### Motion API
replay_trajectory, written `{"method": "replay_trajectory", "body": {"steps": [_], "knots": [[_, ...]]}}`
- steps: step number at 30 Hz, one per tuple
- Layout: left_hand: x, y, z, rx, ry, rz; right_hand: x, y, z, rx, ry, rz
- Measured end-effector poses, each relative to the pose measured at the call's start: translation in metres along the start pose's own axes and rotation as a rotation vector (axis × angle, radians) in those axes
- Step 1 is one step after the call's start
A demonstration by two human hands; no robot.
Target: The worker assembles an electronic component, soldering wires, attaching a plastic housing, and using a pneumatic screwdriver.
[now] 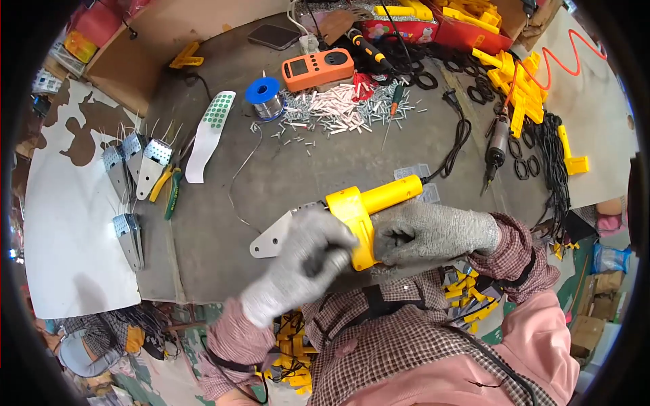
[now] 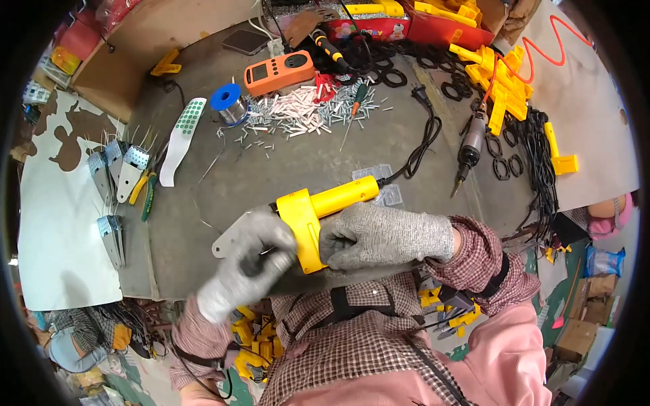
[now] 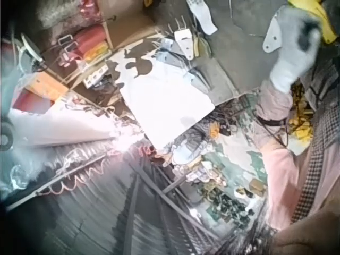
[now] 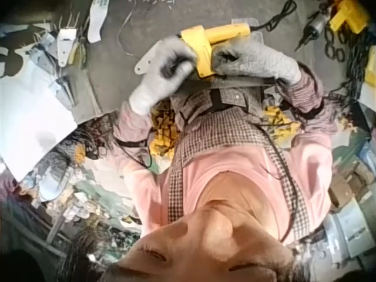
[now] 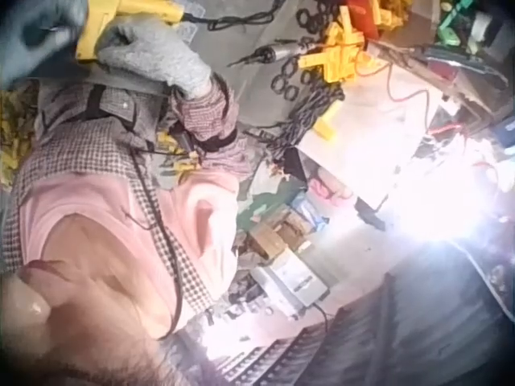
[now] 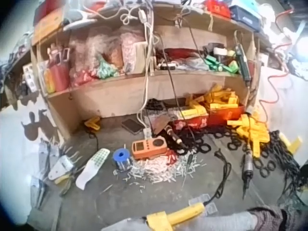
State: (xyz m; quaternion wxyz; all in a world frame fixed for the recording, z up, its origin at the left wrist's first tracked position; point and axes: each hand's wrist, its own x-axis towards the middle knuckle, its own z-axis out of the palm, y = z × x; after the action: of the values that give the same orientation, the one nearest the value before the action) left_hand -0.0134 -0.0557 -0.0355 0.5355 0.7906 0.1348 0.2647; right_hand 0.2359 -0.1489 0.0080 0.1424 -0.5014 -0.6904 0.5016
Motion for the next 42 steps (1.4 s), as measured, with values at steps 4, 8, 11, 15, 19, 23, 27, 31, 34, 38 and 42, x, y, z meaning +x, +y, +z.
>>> {"method": "replay_trajectory", "body": {"steps": [4,8,11,15,19,23,27,31,34,38,42], "knots": [[-0.012,0.001,0.011,0.213,-0.083,0.113,0.001,-0.003,0.005,0.094,0.027,0.004],[-0.01,0.001,0.004,0.272,-0.188,0.137,0.003,-0.004,0.013,-0.018,0.072,-0.006],[-0.017,0.01,-0.001,0.555,-0.245,0.35,0.001,-0.012,0.007,-0.094,0.183,0.011],[-0.038,0.011,-0.004,0.607,-0.058,0.312,0.014,0.013,-0.008,-0.581,0.526,-0.183],[-0.058,-0.003,0.015,0.771,0.122,0.117,0.023,0.038,0.005,-0.637,0.523,-0.137],[-0.063,-0.007,0.031,0.781,0.145,0.139,0.027,0.036,0.007,-0.594,0.528,-0.159],[-0.063,-0.008,0.038,0.747,0.164,0.098,0.028,0.037,0.006,-0.594,0.549,-0.156],[-0.062,-0.006,0.038,0.71,0.156,0.083,0.027,0.041,0.006,-0.569,0.581,-0.196],[-0.06,-0.007,0.038,0.668,0.154,0.091,0.027,0.041,0.006,-0.55,0.572,-0.191],[-0.061,-0.009,0.04,0.714,0.047,0.042,0.024,0.039,0.003,-0.482,0.489,-0.148],[-0.062,-0.012,0.043,0.664,0.11,0.071,0.023,0.04,0.005,-0.487,0.49,-0.126]]}}
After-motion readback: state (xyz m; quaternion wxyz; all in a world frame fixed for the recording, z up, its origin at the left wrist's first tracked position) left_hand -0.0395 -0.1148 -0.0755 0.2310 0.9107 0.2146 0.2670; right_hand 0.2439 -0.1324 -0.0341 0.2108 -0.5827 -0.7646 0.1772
